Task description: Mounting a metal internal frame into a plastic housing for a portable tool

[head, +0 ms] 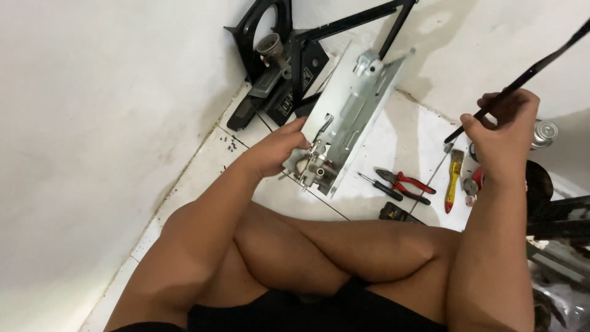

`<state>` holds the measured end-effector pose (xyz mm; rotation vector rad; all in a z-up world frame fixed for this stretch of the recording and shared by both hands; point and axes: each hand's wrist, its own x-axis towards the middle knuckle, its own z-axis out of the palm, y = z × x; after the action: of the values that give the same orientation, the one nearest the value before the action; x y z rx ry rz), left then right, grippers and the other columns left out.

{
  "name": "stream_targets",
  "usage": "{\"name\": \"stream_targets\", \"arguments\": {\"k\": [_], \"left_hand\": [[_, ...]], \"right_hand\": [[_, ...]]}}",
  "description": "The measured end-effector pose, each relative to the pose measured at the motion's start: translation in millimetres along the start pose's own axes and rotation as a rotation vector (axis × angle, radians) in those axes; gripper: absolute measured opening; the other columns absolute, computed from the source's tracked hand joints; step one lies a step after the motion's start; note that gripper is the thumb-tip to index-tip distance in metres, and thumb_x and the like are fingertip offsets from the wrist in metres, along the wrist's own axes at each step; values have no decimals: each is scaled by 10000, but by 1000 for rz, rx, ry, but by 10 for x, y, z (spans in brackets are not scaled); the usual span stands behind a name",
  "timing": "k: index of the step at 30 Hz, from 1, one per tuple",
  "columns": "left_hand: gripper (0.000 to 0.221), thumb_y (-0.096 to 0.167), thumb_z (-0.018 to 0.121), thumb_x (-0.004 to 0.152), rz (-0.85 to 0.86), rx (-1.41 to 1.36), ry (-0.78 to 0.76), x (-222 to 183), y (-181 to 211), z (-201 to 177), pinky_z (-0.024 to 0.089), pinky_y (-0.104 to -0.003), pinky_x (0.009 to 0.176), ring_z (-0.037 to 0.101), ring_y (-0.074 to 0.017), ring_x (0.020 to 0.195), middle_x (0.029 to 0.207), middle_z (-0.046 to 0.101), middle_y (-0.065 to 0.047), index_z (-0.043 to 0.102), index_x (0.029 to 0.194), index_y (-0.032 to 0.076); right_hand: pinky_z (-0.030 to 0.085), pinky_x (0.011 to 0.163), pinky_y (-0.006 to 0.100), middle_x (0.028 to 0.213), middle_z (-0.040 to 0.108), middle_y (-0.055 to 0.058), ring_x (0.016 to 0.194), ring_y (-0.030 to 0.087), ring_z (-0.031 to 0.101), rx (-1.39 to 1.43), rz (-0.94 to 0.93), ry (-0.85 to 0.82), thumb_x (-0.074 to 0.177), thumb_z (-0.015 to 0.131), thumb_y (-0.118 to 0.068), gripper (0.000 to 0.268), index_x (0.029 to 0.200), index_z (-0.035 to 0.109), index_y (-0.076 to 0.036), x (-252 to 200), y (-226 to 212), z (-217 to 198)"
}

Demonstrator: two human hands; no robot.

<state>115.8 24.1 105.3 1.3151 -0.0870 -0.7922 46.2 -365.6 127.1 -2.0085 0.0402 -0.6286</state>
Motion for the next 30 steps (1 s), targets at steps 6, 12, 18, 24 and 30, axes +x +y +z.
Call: {"name": "stream_targets", "arguments": {"k": [6, 12, 18, 24, 30], "left_hand": [[759, 34, 422, 772, 128, -338, -14, -163, -21, 262, 504, -378, 847, 597, -281, 1023, 1238, 610, -231, 414, 1530, 18], [740, 242, 589, 796, 283, -598, 0, -494, 105, 414, 504, -437, 788, 548, -360, 1027, 1310, 498, -251, 381, 1483, 65], [579, 388, 483, 925, 378, -820, 125, -658, 111, 129, 474, -456, 895, 603, -349, 1081, 1325, 621, -236, 575, 1362, 20], [700, 476, 559, 956, 354, -597, 119, -679, 223, 4, 549, -330, 647, 656, -269, 930, 1305, 624, -241, 491, 1446, -19], [748, 478, 510, 886, 160, -421, 233, -715, 403, 222, 469, -387, 956, 592, -294, 1149, 1420, 589, -242, 516, 1406, -60]], "right_hand": [[559, 985, 461, 1272, 521, 246, 1212, 342, 561, 8, -56, 28, 936, 673, 205, 591, 1337, 297, -12, 12, -62, 67], [520, 1061, 486, 1262, 503, 250, 1212, 353, 550, 20, -38, 24, 896, 696, 167, 604, 1334, 308, 16, -8, -192, 114], [523, 1054, 538, 1240, 545, 259, 1137, 386, 612, -147, -17, -9, 812, 773, 146, 790, 1444, 319, 15, -12, -463, 302], [452, 1103, 520, 1337, 545, 316, 1247, 436, 580, -294, -193, -79, 779, 833, 106, 749, 1410, 431, 129, -60, -433, 424], [383, 1190, 535, 1554, 455, 231, 1483, 454, 384, -548, -415, -145, 719, 799, 137, 786, 1413, 452, 16, -92, -278, 592]]}}
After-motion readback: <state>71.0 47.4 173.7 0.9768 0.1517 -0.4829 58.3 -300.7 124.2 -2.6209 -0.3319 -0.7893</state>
